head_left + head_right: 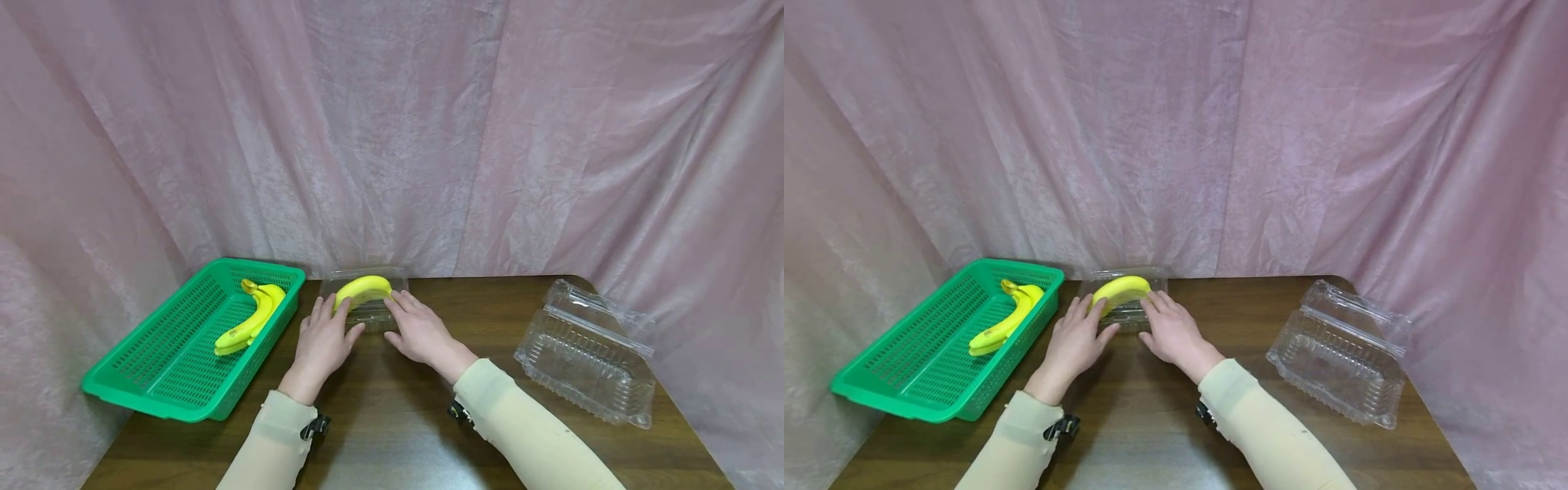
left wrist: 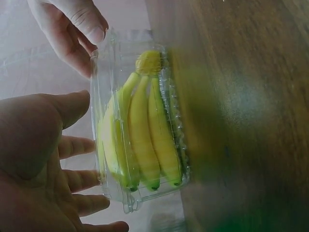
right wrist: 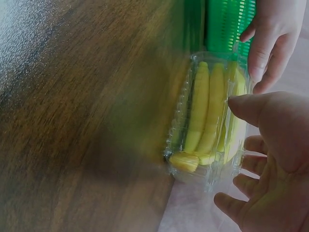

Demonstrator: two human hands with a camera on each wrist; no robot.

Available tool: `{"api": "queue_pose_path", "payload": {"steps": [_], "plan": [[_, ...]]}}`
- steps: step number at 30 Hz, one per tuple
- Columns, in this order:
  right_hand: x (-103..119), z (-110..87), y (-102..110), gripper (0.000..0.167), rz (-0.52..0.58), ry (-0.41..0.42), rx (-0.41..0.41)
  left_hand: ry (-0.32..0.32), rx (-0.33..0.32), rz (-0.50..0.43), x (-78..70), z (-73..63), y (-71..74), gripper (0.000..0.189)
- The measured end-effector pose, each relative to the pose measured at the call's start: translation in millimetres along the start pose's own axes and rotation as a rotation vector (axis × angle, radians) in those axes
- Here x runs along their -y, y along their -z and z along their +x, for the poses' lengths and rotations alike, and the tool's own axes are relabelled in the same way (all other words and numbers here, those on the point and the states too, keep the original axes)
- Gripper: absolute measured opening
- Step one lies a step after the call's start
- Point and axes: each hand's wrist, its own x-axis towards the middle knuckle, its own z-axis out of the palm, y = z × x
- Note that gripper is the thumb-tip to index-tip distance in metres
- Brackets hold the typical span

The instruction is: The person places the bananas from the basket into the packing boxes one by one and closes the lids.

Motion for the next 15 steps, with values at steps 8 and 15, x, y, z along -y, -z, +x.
{"api": "queue_pose_path", "payload": {"steps": [8,15], "plan": [[1.2,0.5,-0.4,0.073,-0.011,0.008,-0.01,-0.003,-0.008,-0.003,0.4,-0.2,0.9,0.069],[2.0,0.7,-0.1,0.073,-0.029,0.011,-0.005,0.006,-0.003,-0.003,0.4,0.3,1.2,0.07]]}}
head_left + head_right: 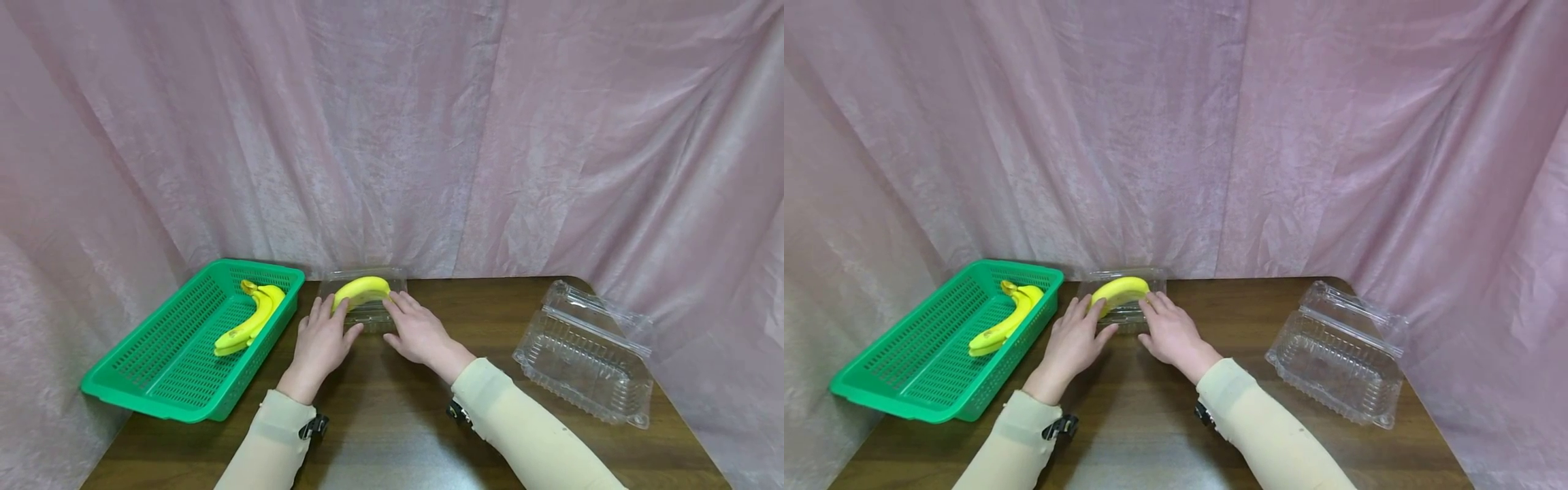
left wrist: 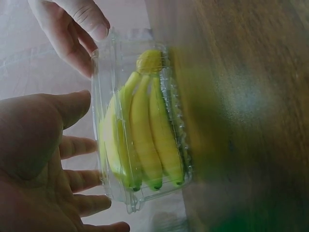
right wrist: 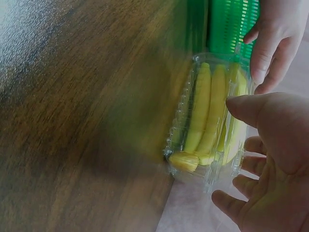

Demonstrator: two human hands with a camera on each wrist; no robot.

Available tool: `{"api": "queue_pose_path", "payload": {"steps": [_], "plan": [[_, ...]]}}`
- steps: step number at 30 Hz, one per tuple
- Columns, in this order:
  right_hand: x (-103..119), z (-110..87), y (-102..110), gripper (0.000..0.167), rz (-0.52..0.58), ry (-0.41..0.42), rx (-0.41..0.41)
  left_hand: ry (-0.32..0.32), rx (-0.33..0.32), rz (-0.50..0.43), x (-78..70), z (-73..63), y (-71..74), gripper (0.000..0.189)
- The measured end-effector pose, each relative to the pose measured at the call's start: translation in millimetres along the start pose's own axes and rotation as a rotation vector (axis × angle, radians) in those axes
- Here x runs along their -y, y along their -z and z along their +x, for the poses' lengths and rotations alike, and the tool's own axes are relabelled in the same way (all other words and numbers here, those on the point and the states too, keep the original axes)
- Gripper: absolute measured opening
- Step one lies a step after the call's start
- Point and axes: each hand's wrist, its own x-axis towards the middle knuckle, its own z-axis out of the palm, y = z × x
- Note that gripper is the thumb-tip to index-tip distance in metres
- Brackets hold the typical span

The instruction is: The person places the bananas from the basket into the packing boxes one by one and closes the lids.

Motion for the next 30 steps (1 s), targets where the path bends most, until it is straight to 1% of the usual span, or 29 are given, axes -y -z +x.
{"api": "queue_pose_path", "payload": {"steps": [5,10,15,21,27,30], "plan": [[-0.3,-0.2,2.1,0.073,-0.011,0.001,0.007,-0.003,0.002,0.003,-0.9,1.2,1.2,0.07],[-0.4,-2.2,6.1,0.077,-0.025,-0.003,0.025,-0.001,0.006,0.001,-1.7,2.3,2.3,0.07],[-1.1,-8.2,8.4,0.081,-0.026,0.003,0.015,0.008,0.015,0.006,-4.0,1.9,2.4,0.071],[-2.9,-19.7,10.8,0.082,-0.038,0.01,-0.011,0.002,-0.004,0.004,-8.2,0.1,1.9,0.071],[-5.1,-36.7,14.5,0.082,0.003,0.017,-0.021,-0.016,-0.001,0.005,-16.4,-2.8,5.7,0.072],[-6.4,-45.0,15.5,0.081,0.013,0.024,-0.044,-0.026,0.001,0.0,-20.5,-5.4,7.2,0.072]]}}
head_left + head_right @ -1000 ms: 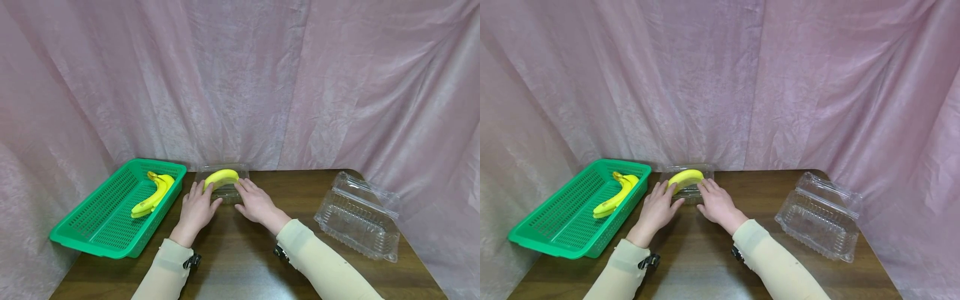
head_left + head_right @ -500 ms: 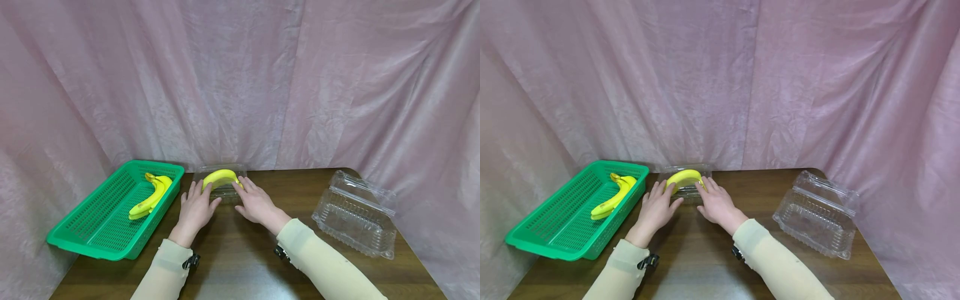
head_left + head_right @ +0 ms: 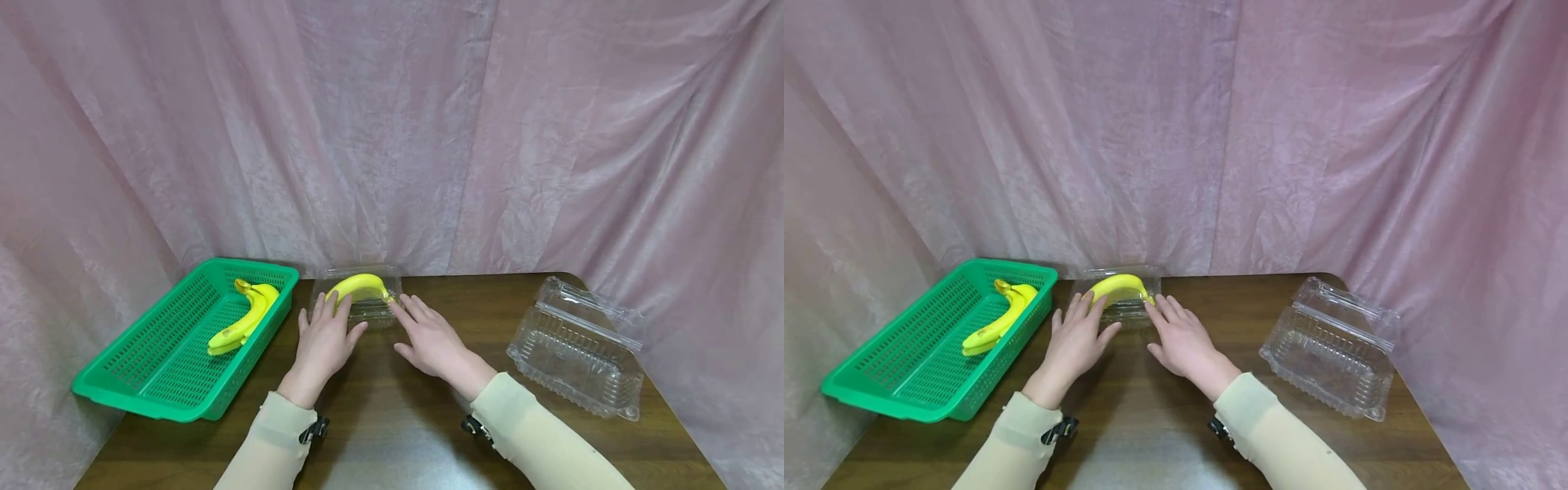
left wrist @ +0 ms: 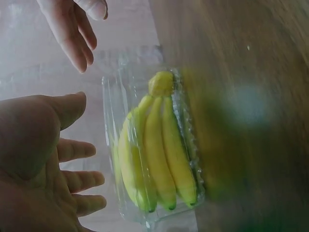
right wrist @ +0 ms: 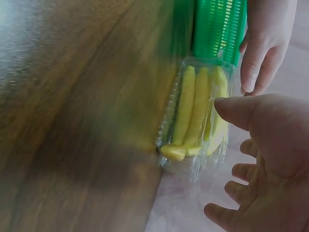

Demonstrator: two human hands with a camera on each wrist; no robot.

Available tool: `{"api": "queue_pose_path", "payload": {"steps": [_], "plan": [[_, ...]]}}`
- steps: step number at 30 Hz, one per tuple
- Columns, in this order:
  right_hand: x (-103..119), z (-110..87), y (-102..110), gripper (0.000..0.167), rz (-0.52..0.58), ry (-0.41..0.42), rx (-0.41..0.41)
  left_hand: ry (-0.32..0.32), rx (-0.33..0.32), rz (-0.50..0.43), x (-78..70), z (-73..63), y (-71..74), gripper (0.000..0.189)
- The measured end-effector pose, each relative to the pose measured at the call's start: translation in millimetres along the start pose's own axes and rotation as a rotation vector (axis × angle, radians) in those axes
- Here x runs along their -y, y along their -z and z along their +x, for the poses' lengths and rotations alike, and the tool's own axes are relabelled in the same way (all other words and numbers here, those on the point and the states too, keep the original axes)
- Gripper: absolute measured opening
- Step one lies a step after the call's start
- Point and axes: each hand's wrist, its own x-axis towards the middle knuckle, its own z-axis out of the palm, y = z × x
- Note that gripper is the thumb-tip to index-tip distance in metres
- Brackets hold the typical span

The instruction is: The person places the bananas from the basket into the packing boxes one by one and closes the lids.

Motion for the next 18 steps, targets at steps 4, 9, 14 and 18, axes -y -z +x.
{"api": "queue_pose_path", "payload": {"steps": [4,9,14,18], "plan": [[-1.0,-10.1,2.5,0.081,-0.015,0.02,-0.018,-0.022,-0.011,-0.006,-5.0,-1.5,1.5,0.072],[-2.8,-22.6,6.4,0.081,-0.033,0.021,-0.018,-0.049,-0.035,0.0,-11.7,-2.9,3.9,0.071],[-5.6,-36.3,10.8,0.079,-0.031,0.004,-0.022,-0.069,-0.045,0.005,-19.0,-5.3,5.8,0.07],[-9.1,-47.7,13.8,0.079,-0.036,0.007,-0.041,-0.087,-0.058,0.012,-24.2,-7.5,5.3,0.071]]}}
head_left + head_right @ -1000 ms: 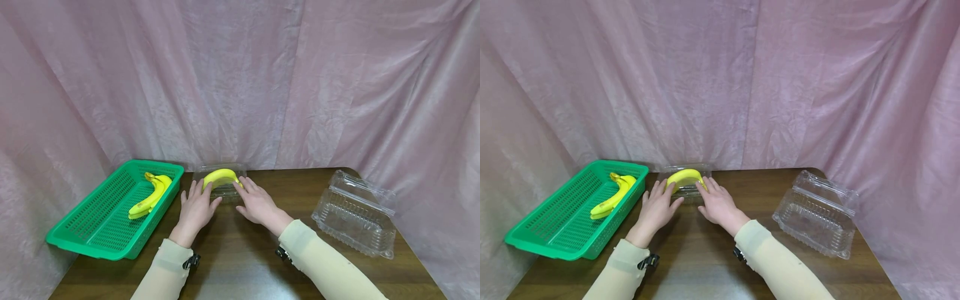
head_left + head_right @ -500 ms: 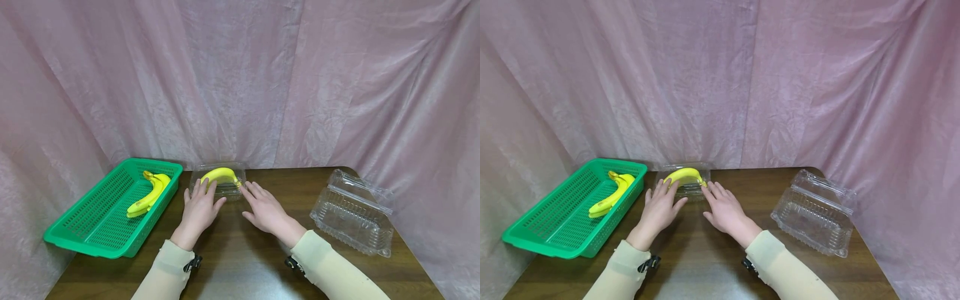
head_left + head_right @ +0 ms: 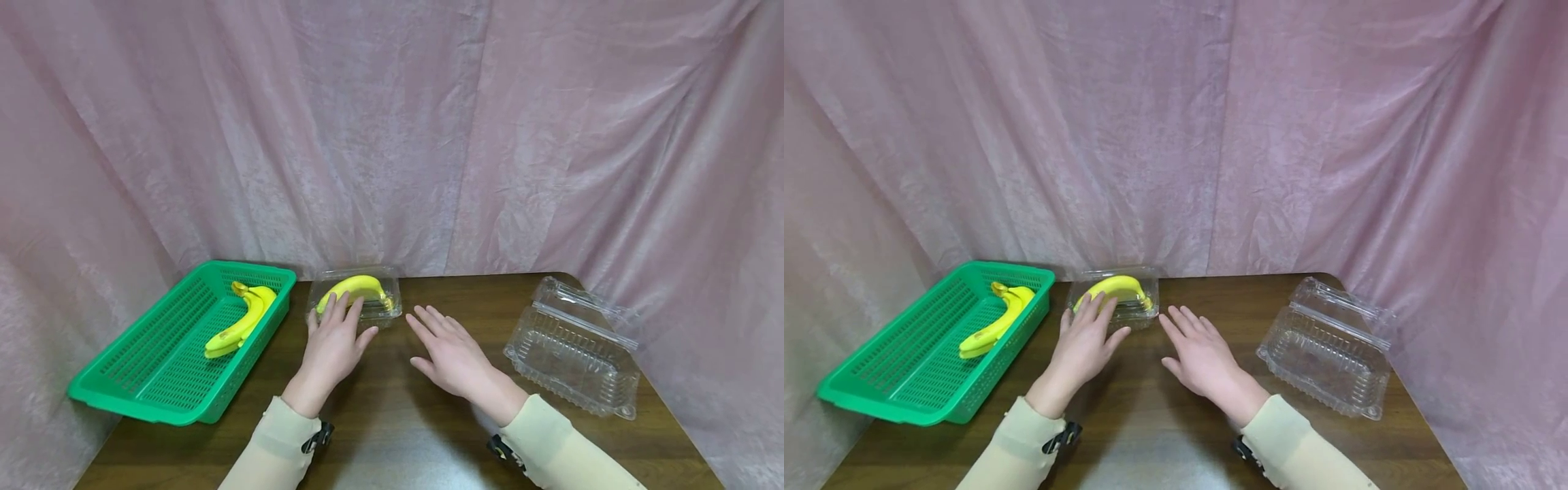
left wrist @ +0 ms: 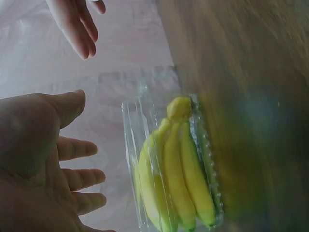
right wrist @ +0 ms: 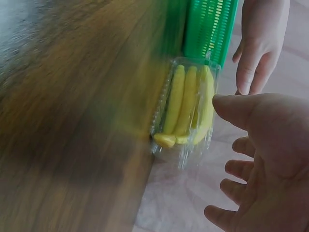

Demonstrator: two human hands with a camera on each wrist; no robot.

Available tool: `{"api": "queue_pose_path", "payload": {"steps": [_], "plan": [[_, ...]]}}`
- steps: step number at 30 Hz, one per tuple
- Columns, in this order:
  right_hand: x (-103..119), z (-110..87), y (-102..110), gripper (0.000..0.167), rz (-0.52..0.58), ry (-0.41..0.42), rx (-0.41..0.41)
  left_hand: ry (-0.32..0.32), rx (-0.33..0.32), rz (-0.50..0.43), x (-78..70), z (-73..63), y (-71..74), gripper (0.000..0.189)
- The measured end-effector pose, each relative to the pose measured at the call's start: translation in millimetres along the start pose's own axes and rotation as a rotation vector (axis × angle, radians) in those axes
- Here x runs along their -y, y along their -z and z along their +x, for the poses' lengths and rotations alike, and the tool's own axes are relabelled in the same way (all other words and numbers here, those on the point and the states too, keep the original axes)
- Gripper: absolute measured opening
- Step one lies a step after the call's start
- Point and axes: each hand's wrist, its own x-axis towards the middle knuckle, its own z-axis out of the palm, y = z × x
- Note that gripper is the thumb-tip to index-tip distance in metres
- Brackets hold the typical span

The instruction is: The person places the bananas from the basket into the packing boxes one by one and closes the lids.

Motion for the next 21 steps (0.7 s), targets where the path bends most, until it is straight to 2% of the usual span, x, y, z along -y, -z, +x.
{"api": "queue_pose_path", "payload": {"steps": [14,21], "plan": [[-20.7,-31.9,13.6,0.078,0.003,-0.028,-0.108,-0.074,-0.029,-0.021,-19.0,-1.0,-5.7,0.07],[-31.0,-47.8,22.8,0.079,-0.015,-0.057,-0.126,-0.095,-0.003,-0.046,-32.1,0.7,-8.9,0.07]]}}
